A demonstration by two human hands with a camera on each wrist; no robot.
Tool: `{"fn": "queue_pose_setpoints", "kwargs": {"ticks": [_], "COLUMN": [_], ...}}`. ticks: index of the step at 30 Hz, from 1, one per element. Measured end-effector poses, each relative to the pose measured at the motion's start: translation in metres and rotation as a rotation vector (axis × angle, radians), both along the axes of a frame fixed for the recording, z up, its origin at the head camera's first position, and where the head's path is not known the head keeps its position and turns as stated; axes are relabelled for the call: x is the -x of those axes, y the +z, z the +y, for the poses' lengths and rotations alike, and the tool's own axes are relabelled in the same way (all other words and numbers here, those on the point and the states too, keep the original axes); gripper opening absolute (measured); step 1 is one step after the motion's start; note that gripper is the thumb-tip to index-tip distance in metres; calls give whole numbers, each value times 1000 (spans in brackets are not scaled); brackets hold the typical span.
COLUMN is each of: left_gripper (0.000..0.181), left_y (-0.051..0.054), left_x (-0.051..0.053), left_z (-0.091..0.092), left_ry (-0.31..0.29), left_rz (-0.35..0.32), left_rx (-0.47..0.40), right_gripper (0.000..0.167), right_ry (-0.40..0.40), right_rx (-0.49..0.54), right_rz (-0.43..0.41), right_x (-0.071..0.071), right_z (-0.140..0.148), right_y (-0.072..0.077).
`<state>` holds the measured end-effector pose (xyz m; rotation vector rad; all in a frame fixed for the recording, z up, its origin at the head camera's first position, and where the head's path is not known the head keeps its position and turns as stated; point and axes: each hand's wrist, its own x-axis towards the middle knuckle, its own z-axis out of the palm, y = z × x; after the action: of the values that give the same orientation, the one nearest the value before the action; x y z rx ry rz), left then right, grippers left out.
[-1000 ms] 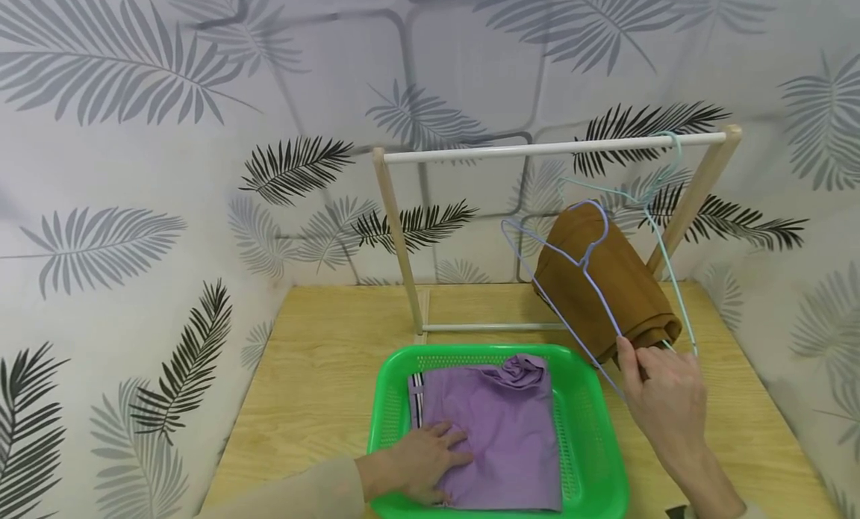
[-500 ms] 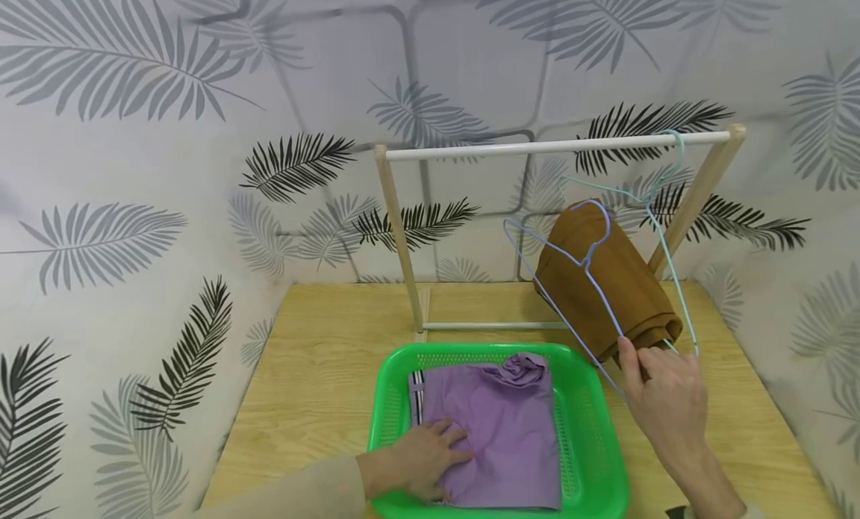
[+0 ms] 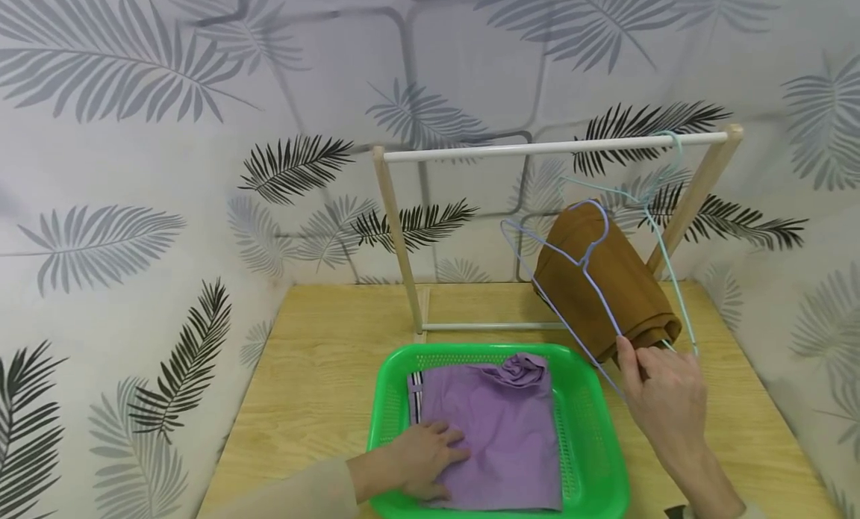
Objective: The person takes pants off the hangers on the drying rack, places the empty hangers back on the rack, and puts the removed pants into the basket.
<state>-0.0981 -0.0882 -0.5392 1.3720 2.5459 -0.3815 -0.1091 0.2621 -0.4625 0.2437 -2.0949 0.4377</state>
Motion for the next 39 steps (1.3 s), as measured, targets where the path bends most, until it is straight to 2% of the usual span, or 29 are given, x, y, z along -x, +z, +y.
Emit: {"fn": "queue_pose_setpoints", "kwargs": {"ticks": [3,7,10,14,18,26,34,37,39], "left_gripper": [68,65,64,61,58,54,58,58,56], "left_y": [8,17,24,36,53,91,106,110,110], "left_x": [-1,1,4,12,24,47,65,71,75], "left_z": [-2,-5,-6,-7,-9,-18,-30,-32,-33], "left_ry": [27,21,25,41,62,145,240,279,296], "left_rz": [34,90,93,137,185,115,161,191,234], "left_rx": [-33,-53,-61,-108,-188,-334,-497,-550,-593], "right_gripper": [71,72,72,72,72,71,72,72,72], "right_ry": [2,0,0,3,3,3,6,6,7], "right_rx": [-2,-7,-10,-8,-14,-19,-6,-2,1], "right_rz": [-2,-3,3,8,3,20,21,23,24], "right_x": [1,2,2,3,3,4,5,5,5], "right_z": [0,1,0,-1,-3,-5,-6,-6,-6], "right_y": [1,1,1,2,2,0,0,0,0]}}
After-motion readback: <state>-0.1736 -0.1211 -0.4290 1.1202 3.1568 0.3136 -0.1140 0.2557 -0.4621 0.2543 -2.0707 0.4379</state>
